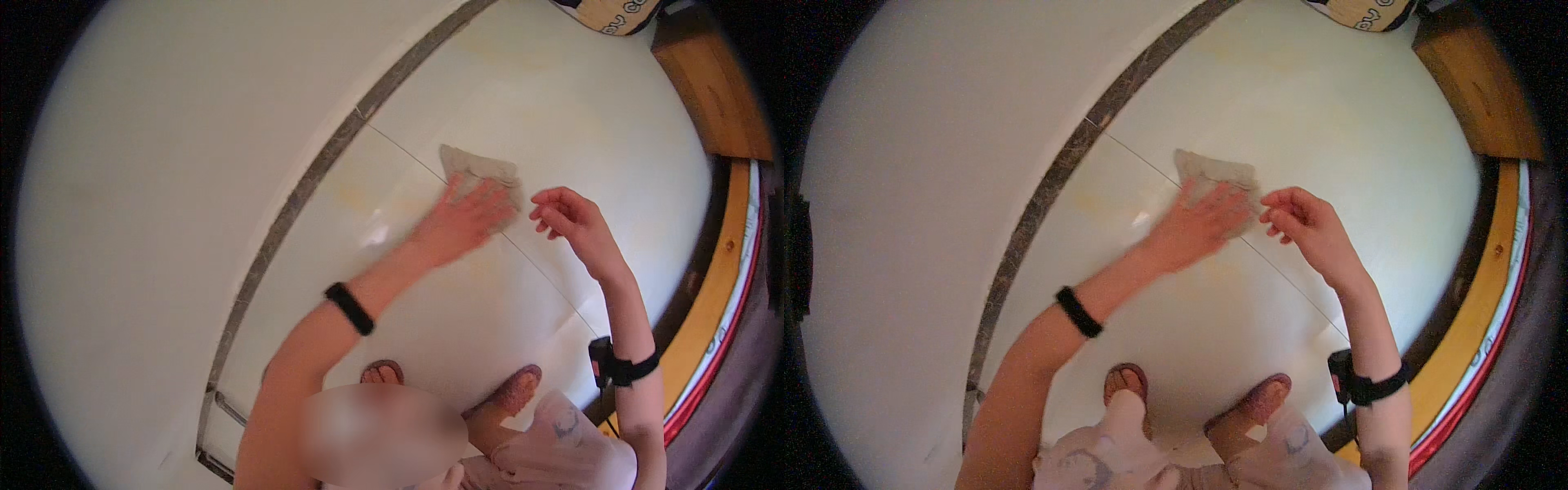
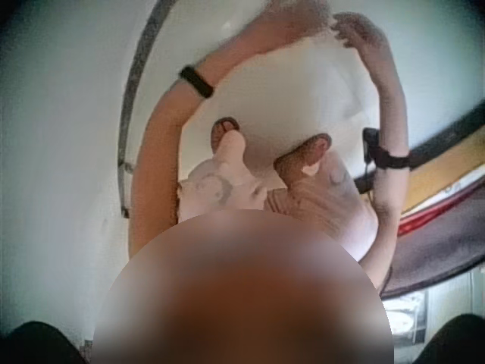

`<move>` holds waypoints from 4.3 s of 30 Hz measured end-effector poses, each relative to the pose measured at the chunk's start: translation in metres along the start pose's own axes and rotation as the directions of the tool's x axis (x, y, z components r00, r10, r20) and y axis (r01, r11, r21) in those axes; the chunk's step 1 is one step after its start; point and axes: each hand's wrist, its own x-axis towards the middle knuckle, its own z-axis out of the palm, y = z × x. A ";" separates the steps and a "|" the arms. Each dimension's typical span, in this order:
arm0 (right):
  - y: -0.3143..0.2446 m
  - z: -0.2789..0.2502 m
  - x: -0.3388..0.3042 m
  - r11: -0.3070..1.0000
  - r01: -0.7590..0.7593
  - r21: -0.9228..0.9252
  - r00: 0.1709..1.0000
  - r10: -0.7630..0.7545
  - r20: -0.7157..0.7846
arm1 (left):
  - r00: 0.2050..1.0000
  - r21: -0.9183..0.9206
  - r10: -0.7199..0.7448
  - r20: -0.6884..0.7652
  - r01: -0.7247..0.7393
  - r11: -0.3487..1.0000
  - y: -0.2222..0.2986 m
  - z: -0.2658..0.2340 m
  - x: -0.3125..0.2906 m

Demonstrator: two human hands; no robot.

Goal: The person wrings a cloth in a basin of water, then kneels on the floor to wipe the tile surface under and around a bed and a clothes rack.

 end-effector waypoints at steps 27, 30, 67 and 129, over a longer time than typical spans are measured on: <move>0.115 -0.073 -0.048 0.841 -0.265 -0.471 0.896 0.035 -0.442 | 0.956 0.333 -0.274 -0.109 0.295 0.896 -0.093 -0.003 0.024; 0.135 -0.065 -0.045 0.518 -0.255 -0.816 0.852 -0.278 -0.443 | 0.850 0.323 -0.390 -0.353 0.502 0.802 -0.133 0.000 0.044; 0.103 -0.147 -0.014 0.109 0.101 -0.989 0.974 0.194 0.121 | 0.727 0.251 -0.684 -0.057 0.674 0.695 -0.186 -0.042 0.137; 0.124 -0.181 0.015 0.719 -0.622 -0.310 0.695 0.325 -0.641 | 0.810 0.150 0.520 -0.270 -0.498 0.854 0.174 0.181 0.722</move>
